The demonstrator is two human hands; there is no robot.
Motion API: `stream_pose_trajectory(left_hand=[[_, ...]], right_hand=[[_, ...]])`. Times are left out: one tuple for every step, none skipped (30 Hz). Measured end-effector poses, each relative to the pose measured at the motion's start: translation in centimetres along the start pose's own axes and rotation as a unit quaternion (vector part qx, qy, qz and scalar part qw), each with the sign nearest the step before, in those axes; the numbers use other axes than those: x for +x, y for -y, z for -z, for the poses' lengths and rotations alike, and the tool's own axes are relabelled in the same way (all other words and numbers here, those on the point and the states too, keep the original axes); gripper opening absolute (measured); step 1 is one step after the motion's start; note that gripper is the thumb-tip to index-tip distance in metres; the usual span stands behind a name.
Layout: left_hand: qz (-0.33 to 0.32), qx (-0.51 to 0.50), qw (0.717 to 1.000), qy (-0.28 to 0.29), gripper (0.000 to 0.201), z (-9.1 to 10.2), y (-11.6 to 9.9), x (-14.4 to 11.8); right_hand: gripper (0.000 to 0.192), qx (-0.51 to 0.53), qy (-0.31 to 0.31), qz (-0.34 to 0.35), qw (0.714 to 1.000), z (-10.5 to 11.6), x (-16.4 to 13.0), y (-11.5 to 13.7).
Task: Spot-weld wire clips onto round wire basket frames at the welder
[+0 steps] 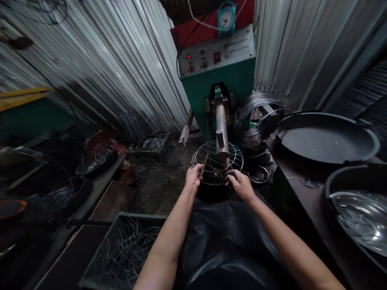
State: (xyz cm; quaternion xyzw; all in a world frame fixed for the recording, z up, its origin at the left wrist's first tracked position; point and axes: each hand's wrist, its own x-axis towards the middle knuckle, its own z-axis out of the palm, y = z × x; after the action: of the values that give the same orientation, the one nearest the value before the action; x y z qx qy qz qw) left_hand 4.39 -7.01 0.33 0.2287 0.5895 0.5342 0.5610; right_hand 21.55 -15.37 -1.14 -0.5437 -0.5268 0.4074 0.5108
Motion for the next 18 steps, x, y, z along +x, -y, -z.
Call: stream_pose_trajectory(left_hand=[[0.004,0.0,1.0,0.001,0.027,-0.1,0.0,0.0],[0.009,0.0,1.0,0.003,0.027,-0.2,0.1,0.1],[0.013,0.0,1.0,0.004,0.027,-0.2,0.2,0.1],[0.016,0.0,1.0,0.005,0.027,-0.2,0.3,0.2],[0.017,0.002,1.0,0.001,0.028,-0.1,0.4,0.2],[0.017,0.005,1.0,-0.003,0.029,0.1,0.4,0.3],[0.02,0.012,1.0,-0.003,0.031,0.3,0.4,0.5],[0.03,0.021,0.999,0.002,0.032,0.7,0.2,0.7],[0.046,0.03,0.998,0.014,0.032,1.1,-0.2,1.1],[0.068,0.041,0.996,0.028,0.034,1.4,-0.6,1.6],[0.091,0.052,0.993,0.046,0.035,1.7,-1.2,2.1],[0.115,0.066,0.989,0.068,0.036,2.0,-1.8,2.6],[0.136,0.082,0.983,0.09,0.036,2.1,-2.4,3.1],[0.148,0.095,0.978,0.11,0.035,2.1,-2.8,3.5],[0.152,0.102,0.975,0.126,0.033,2.0,-3.1,3.8],[0.15,0.097,0.975,0.135,0.033,1.9,-3.2,4.0],[0.14,0.08,0.977,0.136,0.034,1.8,-3.1,3.9],[0.126,0.053,0.982,0.131,0.035,1.8,-2.9,3.8]], right_hand=[[0.032,0.0,-0.002,0.0,1.0,-0.1,0.1,0.0],[0.032,0.001,-0.002,-0.001,1.0,-0.1,0.3,0.1],[0.032,0.005,-0.001,-0.004,1.0,-0.2,0.4,0.1],[0.031,0.015,0.0,-0.008,1.0,-0.3,0.4,0.1],[0.032,0.029,0.002,-0.015,0.999,-0.4,0.3,0.1],[0.032,0.046,-0.001,-0.024,0.999,-0.4,0.2,0.0],[0.034,0.064,-0.01,-0.033,0.997,-0.3,0.0,-0.2],[0.036,0.08,-0.028,-0.04,0.996,-0.2,-0.3,-0.4],[0.039,0.092,-0.053,-0.045,0.993,0.0,-0.8,-0.6],[0.042,0.102,-0.077,-0.049,0.991,0.2,-1.3,-0.8],[0.044,0.108,-0.096,-0.051,0.988,0.5,-1.8,-1.0],[0.046,0.109,-0.104,-0.053,0.987,0.7,-2.3,-1.0],[0.048,0.107,-0.098,-0.056,0.988,0.8,-2.7,-0.9],[0.049,0.101,-0.08,-0.059,0.99,0.8,-3.1,-0.7],[0.05,0.094,-0.056,-0.06,0.992,0.7,-3.3,-0.4],[0.049,0.088,-0.035,-0.058,0.994,0.4,-3.4,0.0],[0.048,0.084,-0.018,-0.053,0.995,0.0,-3.3,0.4],[0.046,0.084,-0.007,-0.045,0.995,-0.5,-3.2,0.8]])
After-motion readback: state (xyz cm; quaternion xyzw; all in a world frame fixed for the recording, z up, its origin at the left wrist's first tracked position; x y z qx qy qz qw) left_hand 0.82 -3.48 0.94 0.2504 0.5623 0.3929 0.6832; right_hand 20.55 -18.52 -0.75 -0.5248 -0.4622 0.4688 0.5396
